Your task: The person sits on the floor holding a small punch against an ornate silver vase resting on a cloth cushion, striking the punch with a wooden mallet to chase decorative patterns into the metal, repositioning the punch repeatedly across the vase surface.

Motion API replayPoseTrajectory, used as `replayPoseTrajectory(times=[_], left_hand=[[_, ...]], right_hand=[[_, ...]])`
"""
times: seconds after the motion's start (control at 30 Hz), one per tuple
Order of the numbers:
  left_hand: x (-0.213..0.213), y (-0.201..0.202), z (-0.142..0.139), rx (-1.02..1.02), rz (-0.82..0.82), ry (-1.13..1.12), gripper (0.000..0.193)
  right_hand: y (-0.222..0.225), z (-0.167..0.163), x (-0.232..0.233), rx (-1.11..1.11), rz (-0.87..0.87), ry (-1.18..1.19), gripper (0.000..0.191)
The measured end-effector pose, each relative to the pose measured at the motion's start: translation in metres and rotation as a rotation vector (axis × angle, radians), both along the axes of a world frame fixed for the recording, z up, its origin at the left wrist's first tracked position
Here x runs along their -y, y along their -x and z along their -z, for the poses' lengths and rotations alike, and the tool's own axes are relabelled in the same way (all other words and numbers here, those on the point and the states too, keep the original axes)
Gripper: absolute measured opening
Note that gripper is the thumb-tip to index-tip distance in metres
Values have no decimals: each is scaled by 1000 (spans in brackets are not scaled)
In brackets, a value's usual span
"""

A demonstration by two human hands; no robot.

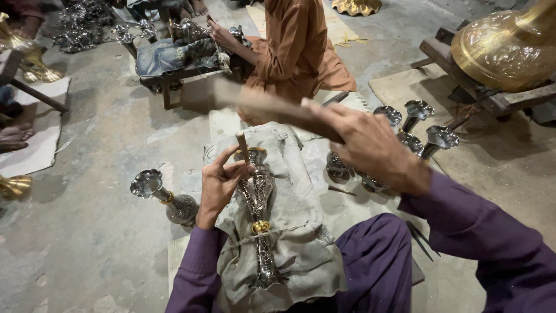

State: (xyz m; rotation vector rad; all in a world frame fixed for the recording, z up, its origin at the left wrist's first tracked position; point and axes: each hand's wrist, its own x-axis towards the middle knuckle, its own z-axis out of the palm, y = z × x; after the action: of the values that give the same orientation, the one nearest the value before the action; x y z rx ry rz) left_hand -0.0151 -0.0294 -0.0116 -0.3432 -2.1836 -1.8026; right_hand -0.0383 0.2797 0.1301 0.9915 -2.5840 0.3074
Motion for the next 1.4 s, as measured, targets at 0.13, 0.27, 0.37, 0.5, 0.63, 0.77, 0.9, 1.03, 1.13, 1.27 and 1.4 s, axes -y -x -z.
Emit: replayPoseTrajectory(times=[0.13,0.27,0.37,0.5,0.63,0.77,0.9,1.03,1.13,1.27,1.4], left_hand=[[-1,1,0,-12,27,-25,50],[0,2,3,-21,43,-66,53],[1,2,2,-20,45,-54,52],[2,1,2,-34,44,-29,51],[-1,0,0,-38,30,4,54],[0,-3,-1,-28,12,32,54],[0,-2,-1,-28,34,-13,55],[-1,-1,0,-46,51,-7,53],[-1,-3,1,-37,51,-31,53],[-4,-8,2,-9,-25,39,55],[-11,-18,9,-144,-70,75,50]], right_hand=[[3,2,-1,-13,43,-32,69],[5,3,-2,-29,0,-166,69],[3,3,-1,-111,24,-26,74],[2,0,-1,70,37,-74,64],[0,-1,1,17,-26,51,71],[1,-1,0,-59,30,-213,62],[1,3,-1,-4,-13,24,73],[-1,6,-3,-82,-9,-11,69],[-5,5,-5,79,8,-15,62],[-10,4,-8,-145,5,-130,74],[-10,13,-12,-44,-15,-97,69]])
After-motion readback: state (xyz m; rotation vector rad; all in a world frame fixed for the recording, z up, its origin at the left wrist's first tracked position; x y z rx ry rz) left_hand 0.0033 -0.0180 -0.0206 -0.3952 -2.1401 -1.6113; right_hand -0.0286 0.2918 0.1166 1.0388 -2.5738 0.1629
